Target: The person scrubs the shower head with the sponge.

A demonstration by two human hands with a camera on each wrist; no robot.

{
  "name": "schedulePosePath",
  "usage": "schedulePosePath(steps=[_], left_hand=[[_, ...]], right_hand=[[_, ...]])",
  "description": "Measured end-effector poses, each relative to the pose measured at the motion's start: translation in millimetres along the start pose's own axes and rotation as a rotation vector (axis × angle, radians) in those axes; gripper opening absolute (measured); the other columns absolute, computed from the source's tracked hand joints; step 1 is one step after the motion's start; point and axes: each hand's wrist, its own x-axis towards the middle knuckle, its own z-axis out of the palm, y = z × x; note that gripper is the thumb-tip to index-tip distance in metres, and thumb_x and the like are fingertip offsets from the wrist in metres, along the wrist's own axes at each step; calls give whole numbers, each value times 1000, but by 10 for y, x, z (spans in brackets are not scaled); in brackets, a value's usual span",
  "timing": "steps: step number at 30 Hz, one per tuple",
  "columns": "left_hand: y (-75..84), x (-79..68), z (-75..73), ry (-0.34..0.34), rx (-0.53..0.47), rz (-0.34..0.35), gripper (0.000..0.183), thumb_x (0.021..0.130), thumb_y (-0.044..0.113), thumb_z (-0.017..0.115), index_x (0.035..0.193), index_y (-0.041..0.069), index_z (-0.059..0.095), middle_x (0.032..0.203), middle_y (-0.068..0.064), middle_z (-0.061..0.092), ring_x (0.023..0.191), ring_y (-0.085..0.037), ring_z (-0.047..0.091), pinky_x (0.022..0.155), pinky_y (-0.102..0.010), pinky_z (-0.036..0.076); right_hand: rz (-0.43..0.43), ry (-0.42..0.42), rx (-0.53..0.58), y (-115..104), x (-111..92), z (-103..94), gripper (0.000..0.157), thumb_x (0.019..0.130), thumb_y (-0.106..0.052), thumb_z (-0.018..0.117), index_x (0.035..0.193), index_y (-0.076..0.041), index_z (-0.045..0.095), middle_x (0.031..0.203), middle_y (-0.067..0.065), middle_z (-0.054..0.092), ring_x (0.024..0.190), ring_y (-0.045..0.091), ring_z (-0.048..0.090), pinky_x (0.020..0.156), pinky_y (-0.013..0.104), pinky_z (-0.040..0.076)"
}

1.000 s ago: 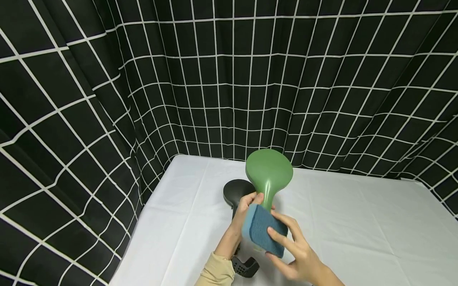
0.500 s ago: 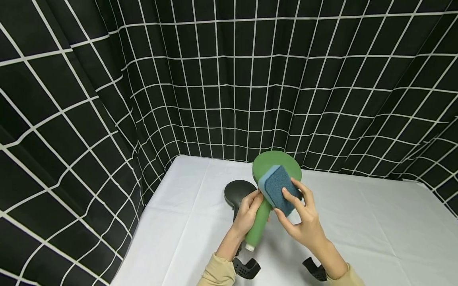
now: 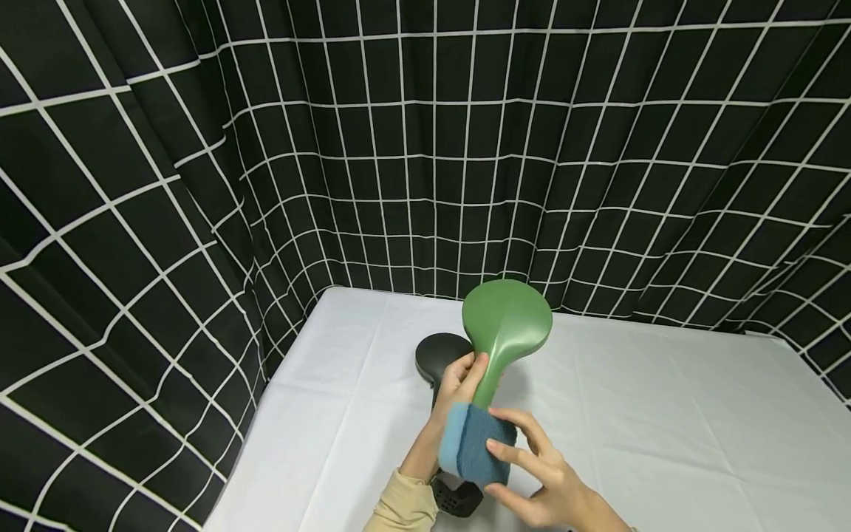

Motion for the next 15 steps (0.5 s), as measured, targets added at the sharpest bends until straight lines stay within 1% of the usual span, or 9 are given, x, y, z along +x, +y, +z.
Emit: schedulePosePath(steps=[3,4,6,7,8,9,11,13,15], left_hand=[[-131,32,-17,-1,-33,1,33,101,17,37,100,-12,52,69,6,54,56,-3,49,54,-18,43],[-175,43,-26,-3,-37,-3,31,102,18,38,97,-8,54,68,6,53,56,-3,49,54,-18,42],[-248,66,-32,5,-36,-19,27,101,21,39,94,0,54,67,6,51,55,-3,47,54,-18,42],[-272,73,-31,10,-32,-26,26,101,22,40,93,2,55,65,6,50,53,-3,46,52,-17,41],[-281,75,-27,12,-20,-31,27,101,25,41,94,2,55,65,5,49,53,-3,45,51,-17,40],[-284,77,-21,15,-14,-37,30,100,26,41,95,0,55,67,5,50,53,-4,44,51,-17,40],[-279,77,-10,26,2,-43,34,100,26,42,103,-5,56,72,4,54,55,-4,46,52,-18,40],[-260,73,-2,38,9,-56,38,100,26,42,111,-7,56,76,4,58,58,-4,47,53,-18,40],[-242,73,-1,40,10,-71,37,100,25,41,112,-8,55,77,5,58,58,-4,47,53,-18,40]], right_hand=[[40,133,-95,103,20,-44,36,82,-15,71,100,14,59,112,41,42,112,38,45,96,29,39],[63,178,-135,140,28,-66,36,82,-17,71,97,14,59,109,42,42,110,37,46,96,29,39],[116,260,-239,207,37,-113,38,82,-21,71,93,13,59,106,42,43,107,36,47,93,27,40],[144,297,-295,238,39,-138,39,83,-24,71,91,13,59,106,42,43,106,36,47,92,26,40],[175,331,-349,263,41,-167,41,83,-26,71,89,13,58,106,41,43,105,38,46,92,26,40],[205,368,-392,287,42,-195,43,82,-27,71,87,13,58,105,41,43,104,39,45,92,26,40],[267,431,-462,315,43,-245,46,82,-30,71,84,14,56,106,40,42,104,39,44,92,26,39],[315,470,-482,322,46,-278,50,82,-31,71,82,16,54,107,40,41,105,38,42,92,25,38],[336,479,-457,314,49,-282,52,81,-31,72,82,17,52,109,38,41,106,37,41,94,25,38]])
